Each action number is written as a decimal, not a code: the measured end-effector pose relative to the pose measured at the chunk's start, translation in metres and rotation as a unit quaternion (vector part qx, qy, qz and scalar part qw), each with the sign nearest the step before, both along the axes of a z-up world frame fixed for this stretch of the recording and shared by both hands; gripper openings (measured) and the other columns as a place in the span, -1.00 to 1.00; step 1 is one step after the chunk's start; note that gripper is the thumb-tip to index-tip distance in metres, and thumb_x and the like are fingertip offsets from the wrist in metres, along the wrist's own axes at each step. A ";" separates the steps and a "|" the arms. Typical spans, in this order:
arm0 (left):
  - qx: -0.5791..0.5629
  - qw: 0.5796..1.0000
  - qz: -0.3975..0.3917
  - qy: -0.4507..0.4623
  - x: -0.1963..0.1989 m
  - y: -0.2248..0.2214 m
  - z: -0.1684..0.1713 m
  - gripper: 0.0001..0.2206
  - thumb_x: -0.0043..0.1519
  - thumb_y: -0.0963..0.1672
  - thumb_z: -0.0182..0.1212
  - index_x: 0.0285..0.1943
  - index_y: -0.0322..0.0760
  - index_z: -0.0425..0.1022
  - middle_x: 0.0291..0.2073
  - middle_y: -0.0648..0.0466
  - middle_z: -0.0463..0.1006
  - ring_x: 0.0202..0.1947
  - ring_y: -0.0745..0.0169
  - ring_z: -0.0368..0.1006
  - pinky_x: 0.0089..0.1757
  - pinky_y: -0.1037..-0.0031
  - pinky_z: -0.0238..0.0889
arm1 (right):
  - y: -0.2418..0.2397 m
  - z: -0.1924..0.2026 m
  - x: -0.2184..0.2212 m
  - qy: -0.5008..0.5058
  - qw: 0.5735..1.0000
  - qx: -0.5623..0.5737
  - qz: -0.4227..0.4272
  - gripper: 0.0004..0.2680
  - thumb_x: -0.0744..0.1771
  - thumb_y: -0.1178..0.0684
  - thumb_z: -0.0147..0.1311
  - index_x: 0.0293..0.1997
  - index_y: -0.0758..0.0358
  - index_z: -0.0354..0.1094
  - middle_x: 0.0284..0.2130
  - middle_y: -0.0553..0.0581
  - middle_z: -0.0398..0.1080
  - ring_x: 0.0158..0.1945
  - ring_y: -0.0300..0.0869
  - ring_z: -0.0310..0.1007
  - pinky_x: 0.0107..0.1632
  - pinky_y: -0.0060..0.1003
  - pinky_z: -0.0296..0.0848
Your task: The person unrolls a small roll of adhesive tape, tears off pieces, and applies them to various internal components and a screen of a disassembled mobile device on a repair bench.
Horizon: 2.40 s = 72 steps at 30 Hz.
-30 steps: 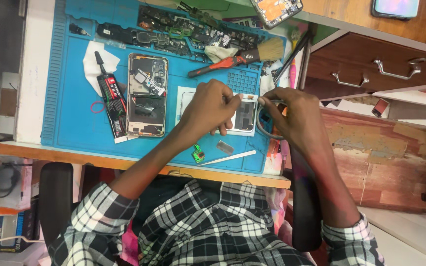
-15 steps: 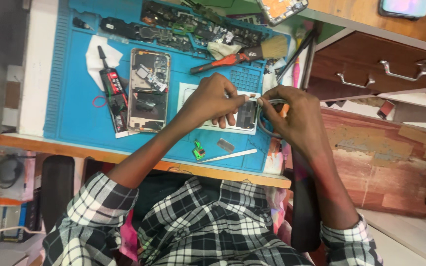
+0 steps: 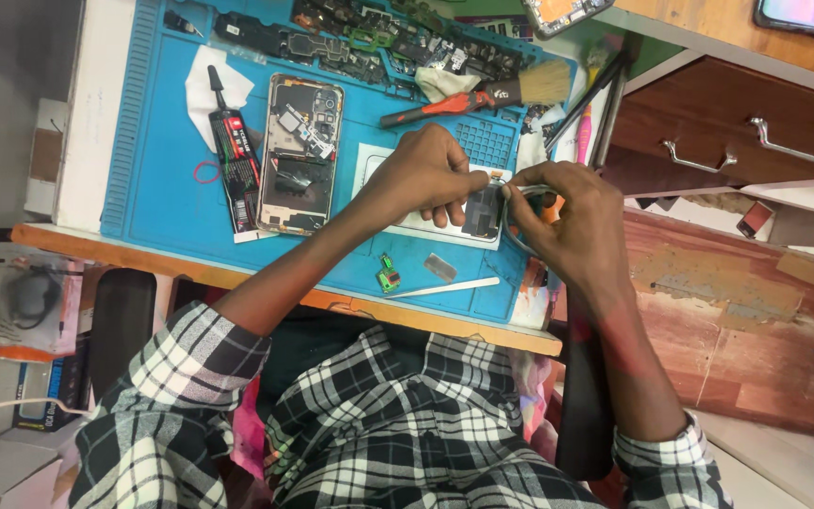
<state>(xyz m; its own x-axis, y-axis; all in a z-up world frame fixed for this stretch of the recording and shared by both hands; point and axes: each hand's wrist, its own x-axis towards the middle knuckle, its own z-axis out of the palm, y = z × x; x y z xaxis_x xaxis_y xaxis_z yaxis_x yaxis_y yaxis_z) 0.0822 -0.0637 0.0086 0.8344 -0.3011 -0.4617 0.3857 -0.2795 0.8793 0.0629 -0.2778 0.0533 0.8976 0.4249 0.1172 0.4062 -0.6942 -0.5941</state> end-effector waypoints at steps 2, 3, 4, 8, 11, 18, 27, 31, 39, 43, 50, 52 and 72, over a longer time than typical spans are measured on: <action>-0.006 1.000 -0.003 -0.011 0.000 0.000 -0.001 -0.68 0.17 -0.08 0.32 -0.59 -0.43 0.55 -0.66 -0.06 0.64 -0.74 0.37 0.52 -0.66 0.61 0.32 | -0.001 -0.002 0.000 -0.014 1.000 0.001 0.006 -0.89 0.31 0.12 0.32 -0.16 0.31 0.56 -0.35 0.19 0.55 -0.26 -0.06 0.54 -0.16 -0.16 0.47; -0.009 1.000 -0.005 -0.016 0.000 0.001 -0.001 -0.68 0.16 -0.08 0.33 -0.59 -0.44 0.55 -0.66 -0.06 0.64 -0.74 0.37 0.52 -0.65 0.60 0.32 | -0.001 -0.004 -0.001 -0.019 1.000 -0.001 0.008 -0.88 0.31 0.12 0.33 -0.16 0.31 0.57 -0.35 0.19 0.55 -0.27 -0.06 0.54 -0.17 -0.16 0.47; -0.013 1.000 -0.001 -0.013 0.000 0.001 -0.002 -0.68 0.16 -0.09 0.33 -0.58 -0.45 0.56 -0.66 -0.07 0.64 -0.74 0.36 0.53 -0.65 0.60 0.34 | -0.002 -0.006 -0.001 -0.024 1.000 -0.003 0.011 -0.88 0.30 0.11 0.34 -0.16 0.31 0.57 -0.36 0.18 0.55 -0.28 -0.06 0.53 -0.18 -0.17 0.46; -0.014 1.000 0.008 -0.009 0.001 0.001 -0.005 -0.69 0.16 -0.10 0.33 -0.56 -0.49 0.57 -0.66 -0.07 0.63 -0.73 0.35 0.55 -0.63 0.60 0.40 | -0.003 -0.009 -0.001 -0.061 0.997 0.005 0.042 -0.89 0.31 0.13 0.35 -0.15 0.28 0.57 -0.31 0.15 0.56 -0.24 -0.08 0.53 -0.14 -0.18 0.47; -0.030 0.999 0.016 -0.015 0.001 0.001 -0.007 -0.69 0.16 -0.11 0.35 -0.55 -0.51 0.57 -0.66 -0.07 0.63 -0.73 0.33 0.55 -0.63 0.58 0.41 | -0.002 -0.006 -0.001 -0.090 0.994 0.020 0.054 -0.90 0.30 0.14 0.36 -0.19 0.27 0.56 -0.31 0.12 0.56 -0.24 -0.11 0.50 -0.14 -0.19 0.46; -0.077 0.997 0.020 0.008 0.001 0.003 -0.014 -0.69 0.19 -0.11 0.37 -0.48 -0.57 0.56 -0.63 -0.15 0.63 -0.68 0.26 0.60 -0.60 0.52 0.50 | -0.023 0.012 -0.009 -0.048 0.998 0.038 -0.031 -0.93 0.34 0.14 0.38 -0.17 0.26 0.59 -0.36 0.06 0.52 -0.36 -0.25 0.39 -0.37 -0.35 0.25; -0.140 0.989 0.041 -0.030 -0.014 0.018 0.008 -0.73 0.31 -0.08 0.29 -0.28 -0.46 0.53 -0.63 -0.08 0.60 -0.70 0.27 0.52 -0.65 0.50 0.29 | -0.055 0.030 -0.038 0.142 0.971 0.161 -0.104 -0.87 0.35 0.20 0.27 -0.04 0.32 0.54 -0.21 0.09 0.56 -0.21 -0.35 0.58 -0.21 -0.53 0.51; 0.139 0.933 0.017 -0.332 -0.032 0.020 0.015 -0.61 0.03 -0.07 0.51 -0.06 -0.36 0.54 -0.41 -0.09 0.56 -0.38 0.05 0.49 -0.32 0.27 0.32 | -0.053 0.030 -0.056 0.199 0.948 0.207 -0.139 -0.84 0.34 0.24 0.25 0.01 0.35 0.53 -0.19 0.12 0.58 -0.15 -0.34 0.56 -0.13 -0.52 0.52; 0.247 0.870 -0.017 -0.427 -0.044 0.015 0.012 -0.52 -0.02 -0.05 0.57 0.02 -0.32 0.54 -0.05 -0.08 0.42 0.07 -0.11 0.25 0.05 0.09 0.07 | -0.020 0.027 -0.068 0.240 0.955 0.139 -0.105 -0.83 0.29 0.18 0.29 -0.04 0.29 0.57 -0.25 0.06 0.60 -0.31 -0.36 0.50 -0.33 -0.49 0.43; 0.288 0.853 -0.004 -0.435 -0.040 0.008 0.018 -0.52 0.03 -0.11 0.52 0.06 -0.41 0.45 -0.07 -0.09 0.48 0.06 -0.14 0.37 0.04 0.06 0.14 | -0.019 0.029 -0.068 0.197 0.966 0.154 -0.057 -0.84 0.31 0.18 0.28 -0.04 0.31 0.55 -0.19 0.03 0.60 -0.21 -0.36 0.55 -0.17 -0.50 0.51; 0.060 0.931 0.137 -0.333 -0.066 0.021 0.049 -0.62 0.21 -0.22 0.42 0.18 -0.36 0.41 -0.14 0.01 0.61 -0.12 0.14 0.65 -0.23 0.33 0.51 | -0.037 0.029 -0.062 0.241 0.940 0.198 -0.139 -0.82 0.31 0.23 0.24 0.01 0.35 0.52 -0.20 0.09 0.58 -0.18 -0.33 0.57 -0.11 -0.42 0.57; -0.063 0.922 0.224 -0.310 -0.072 0.023 0.051 -0.61 0.21 -0.21 0.41 0.19 -0.32 0.40 -0.11 0.02 0.60 -0.11 0.22 0.63 -0.20 0.42 0.55 | -0.043 0.032 -0.062 0.240 0.933 0.219 -0.156 -0.81 0.32 0.25 0.23 0.04 0.38 0.51 -0.20 0.13 0.57 -0.19 -0.31 0.55 -0.12 -0.39 0.54; 0.017 0.928 0.272 -0.253 -0.103 0.042 0.011 -0.57 0.35 -0.08 0.32 0.31 -0.47 0.45 -0.04 -0.09 0.65 -0.11 0.34 0.62 -0.14 0.55 0.53 | -0.033 0.034 -0.056 0.204 0.955 0.178 -0.124 -0.81 0.30 0.24 0.28 0.01 0.40 0.53 -0.19 0.14 0.59 -0.16 -0.32 0.55 -0.10 -0.47 0.54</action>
<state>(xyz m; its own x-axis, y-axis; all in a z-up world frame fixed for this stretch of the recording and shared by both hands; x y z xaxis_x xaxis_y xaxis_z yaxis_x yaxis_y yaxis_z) -0.0210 -0.0216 0.0193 0.9715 0.2354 0.0295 0.0175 -0.1949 0.9807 0.0072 -0.3110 0.0869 0.9672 0.1923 -0.1659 -0.0595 -0.4635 -0.8841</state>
